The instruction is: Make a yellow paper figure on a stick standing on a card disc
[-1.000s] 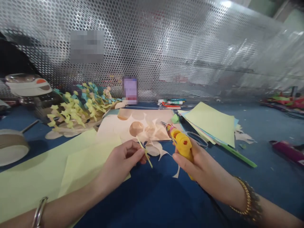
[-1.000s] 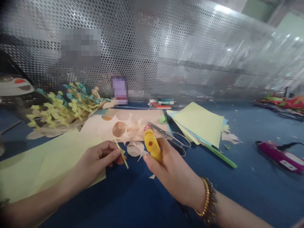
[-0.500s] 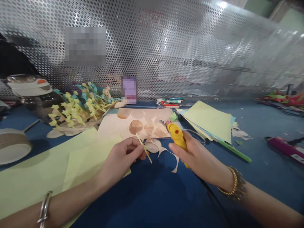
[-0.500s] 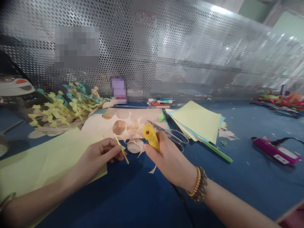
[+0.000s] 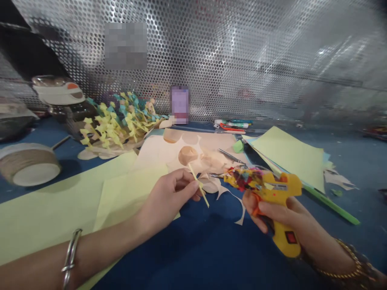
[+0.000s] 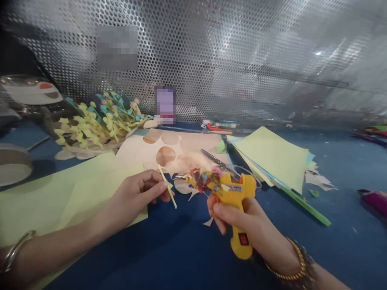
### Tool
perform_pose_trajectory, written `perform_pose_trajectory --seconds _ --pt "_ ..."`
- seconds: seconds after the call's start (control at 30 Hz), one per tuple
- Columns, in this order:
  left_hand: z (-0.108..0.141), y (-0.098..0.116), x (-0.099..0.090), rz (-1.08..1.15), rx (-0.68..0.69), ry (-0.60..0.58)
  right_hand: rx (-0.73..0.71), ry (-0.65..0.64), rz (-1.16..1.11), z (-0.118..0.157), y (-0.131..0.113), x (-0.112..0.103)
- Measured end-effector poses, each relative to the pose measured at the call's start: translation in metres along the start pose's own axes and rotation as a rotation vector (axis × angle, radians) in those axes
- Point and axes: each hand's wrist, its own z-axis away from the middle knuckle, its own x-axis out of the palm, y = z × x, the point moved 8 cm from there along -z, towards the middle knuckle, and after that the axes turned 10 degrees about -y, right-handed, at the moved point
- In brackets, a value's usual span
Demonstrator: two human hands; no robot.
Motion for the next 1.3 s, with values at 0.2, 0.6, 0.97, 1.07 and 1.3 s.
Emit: perform_pose_trajectory --seconds 0.2,0.6,0.97,1.07,1.3 --pt "-0.002 -0.003 0.000 0.018 0.019 -0.018 0.106 -0.077 0.154 -0.004 0.016 0.007" --pt "-0.001 -0.001 -0.003 0.050 0.015 -0.012 0.306 0.063 0.241 0.003 0.038 -0.005" --pt "-0.001 -0.004 -0.003 0.054 0.026 -0.017 0.394 0.193 0.278 0.008 0.034 -0.004" --pt "-0.002 -0.003 -0.003 0.050 0.030 -0.019 0.419 0.127 0.301 0.007 0.037 -0.004" --pt "0.000 -0.002 -0.003 0.054 0.028 -0.013 0.426 0.180 0.256 0.010 0.041 -0.010"
